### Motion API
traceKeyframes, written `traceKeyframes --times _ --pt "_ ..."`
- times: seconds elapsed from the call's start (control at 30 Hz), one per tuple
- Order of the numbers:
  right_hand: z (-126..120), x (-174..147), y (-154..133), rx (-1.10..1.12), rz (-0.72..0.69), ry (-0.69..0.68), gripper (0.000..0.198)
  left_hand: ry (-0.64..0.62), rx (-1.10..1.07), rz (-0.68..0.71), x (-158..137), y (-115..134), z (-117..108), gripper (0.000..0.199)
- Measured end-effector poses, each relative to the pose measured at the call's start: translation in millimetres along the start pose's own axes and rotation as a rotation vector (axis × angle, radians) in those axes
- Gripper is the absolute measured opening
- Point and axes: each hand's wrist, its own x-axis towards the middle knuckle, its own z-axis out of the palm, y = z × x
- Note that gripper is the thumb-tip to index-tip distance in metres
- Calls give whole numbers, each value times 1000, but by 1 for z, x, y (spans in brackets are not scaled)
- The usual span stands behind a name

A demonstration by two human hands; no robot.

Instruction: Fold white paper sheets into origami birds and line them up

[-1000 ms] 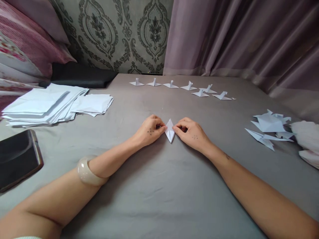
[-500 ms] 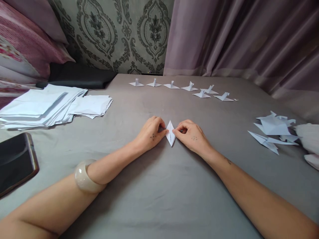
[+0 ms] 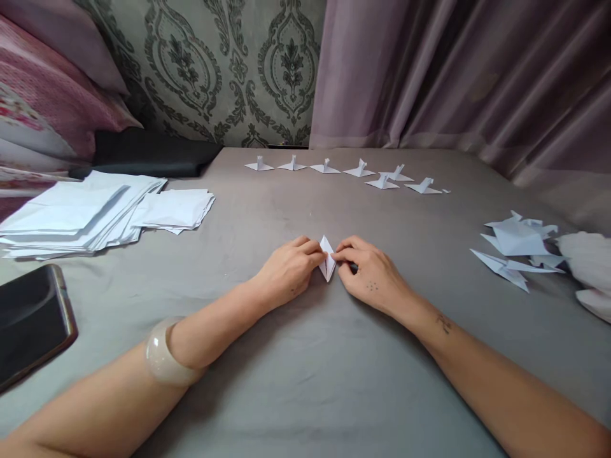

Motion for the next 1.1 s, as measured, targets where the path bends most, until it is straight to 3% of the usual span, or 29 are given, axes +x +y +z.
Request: traceKeyframes --times 0.13,0.23,0.33,0.43,0.57,0.73,1.1 --pt "4 5 7 145 94 78 22 197 -264 -227 2 -2 7 19" --pt "7 7 9 187 95 83 21 246 -361 -355 6 -2 12 14" --pt "9 10 11 261 151 111 19 246 -468 -409 9 -3 14 14" --pt "8 12 10 403 234 225 17 312 -739 -458 11 -3 12 19" --pt "4 10 2 543 156 379 12 489 -1122 -450 10 3 7 26" --pt "4 4 -9 566 41 366 10 641 -1160 -400 8 13 1 25" --pt "12 4 -11 684 84 311 14 677 -1133 -343 5 16 5 18"
